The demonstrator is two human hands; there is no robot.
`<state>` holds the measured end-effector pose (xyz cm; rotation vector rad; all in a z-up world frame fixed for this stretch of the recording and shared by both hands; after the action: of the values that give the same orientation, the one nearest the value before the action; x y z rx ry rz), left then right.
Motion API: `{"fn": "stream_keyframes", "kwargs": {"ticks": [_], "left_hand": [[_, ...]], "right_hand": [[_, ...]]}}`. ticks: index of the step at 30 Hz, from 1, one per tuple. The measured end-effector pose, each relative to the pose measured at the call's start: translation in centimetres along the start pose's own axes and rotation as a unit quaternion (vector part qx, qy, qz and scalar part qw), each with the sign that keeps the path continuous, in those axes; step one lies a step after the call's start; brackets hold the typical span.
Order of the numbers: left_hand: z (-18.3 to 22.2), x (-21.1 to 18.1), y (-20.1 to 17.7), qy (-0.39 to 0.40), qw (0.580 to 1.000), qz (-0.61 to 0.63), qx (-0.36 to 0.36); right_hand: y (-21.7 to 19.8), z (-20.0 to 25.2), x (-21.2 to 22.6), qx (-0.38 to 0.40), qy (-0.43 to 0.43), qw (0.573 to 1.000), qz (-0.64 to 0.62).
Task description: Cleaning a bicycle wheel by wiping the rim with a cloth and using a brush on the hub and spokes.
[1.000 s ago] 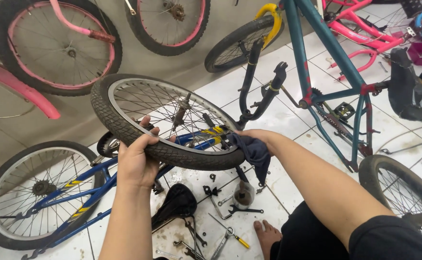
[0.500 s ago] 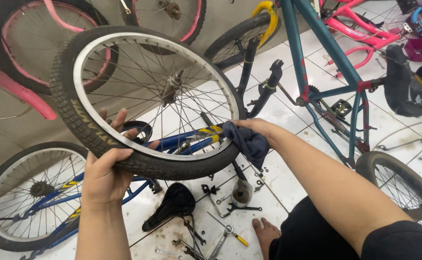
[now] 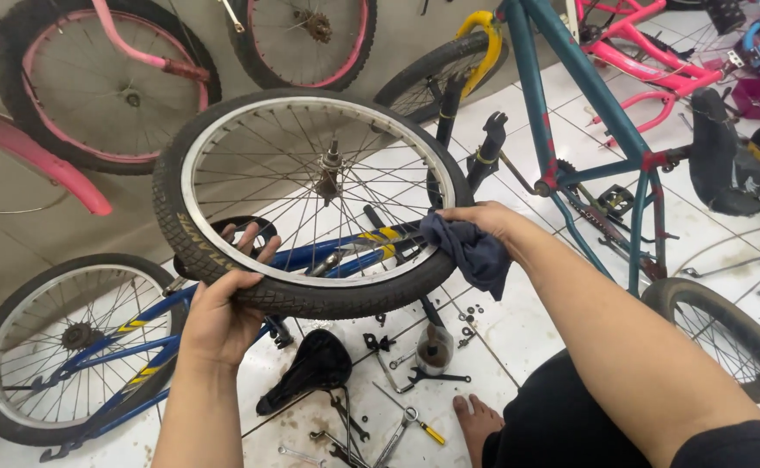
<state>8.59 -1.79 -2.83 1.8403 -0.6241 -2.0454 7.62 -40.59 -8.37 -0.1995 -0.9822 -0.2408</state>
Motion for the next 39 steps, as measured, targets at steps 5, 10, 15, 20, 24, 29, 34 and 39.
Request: {"fn": "stream_keyframes", "kwargs": {"ticks": [5, 10, 15, 20, 24, 29, 34, 39], "left_hand": [[-0.1, 1.6, -3.1, -0.085, 0.990, -0.082, -0.079], [1.6, 0.6, -2.9, -0.148, 0.963, -0.198, -0.103], [2.5, -0.7, -2.7, -0.146, 0.948, -0.241, -0.145], [2.6, -2.0, -2.5, -0.116, 0.944, -0.268, -0.154], [2.7, -2.5, -2.0, -0.108, 0.939, -0.283, -0.161], [3.3, -3.8, -0.8, -0.091, 0.932, -0.308, -0.166], [3.8, -4.7, -1.8, -0.064, 0.912, -0.353, -0.201], [7.5, -10.1, 1.9, 0.229, 0.750, -0.571, -0.242]], "right_hand": [[-0.1, 0.2, 0.5, -0.002, 0.006, 0.999, 0.033], [0.6, 3.3, 1.8, 0.005, 0.032, 0.993, 0.114], [-0.1, 1.4, 2.3, -0.005, 0.008, 0.959, 0.282], [-0.1, 2.3, 4.6, -0.032, -0.034, 0.864, 0.501], [-0.4, 1.7, 6.6, -0.072, -0.093, 0.816, 0.566], [1.2, 4.2, 9.8, -0.096, -0.174, 0.854, 0.481], [6.5, 6.7, 10.0, -0.029, -0.206, 0.968, 0.136], [14.5, 11.9, 9.1, 0.196, -0.111, 0.920, -0.321]]}}
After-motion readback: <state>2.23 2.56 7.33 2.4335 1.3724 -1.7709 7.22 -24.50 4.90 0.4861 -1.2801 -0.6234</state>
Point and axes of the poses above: each hand's wrist, its own z-axis away from the middle knuckle, its own y-axis out of the palm, x = y × z, the point moved 10 cm from there along -z, towards the middle knuckle, and after that the axes turned 2 degrees about -z, right-handed, at the moved point
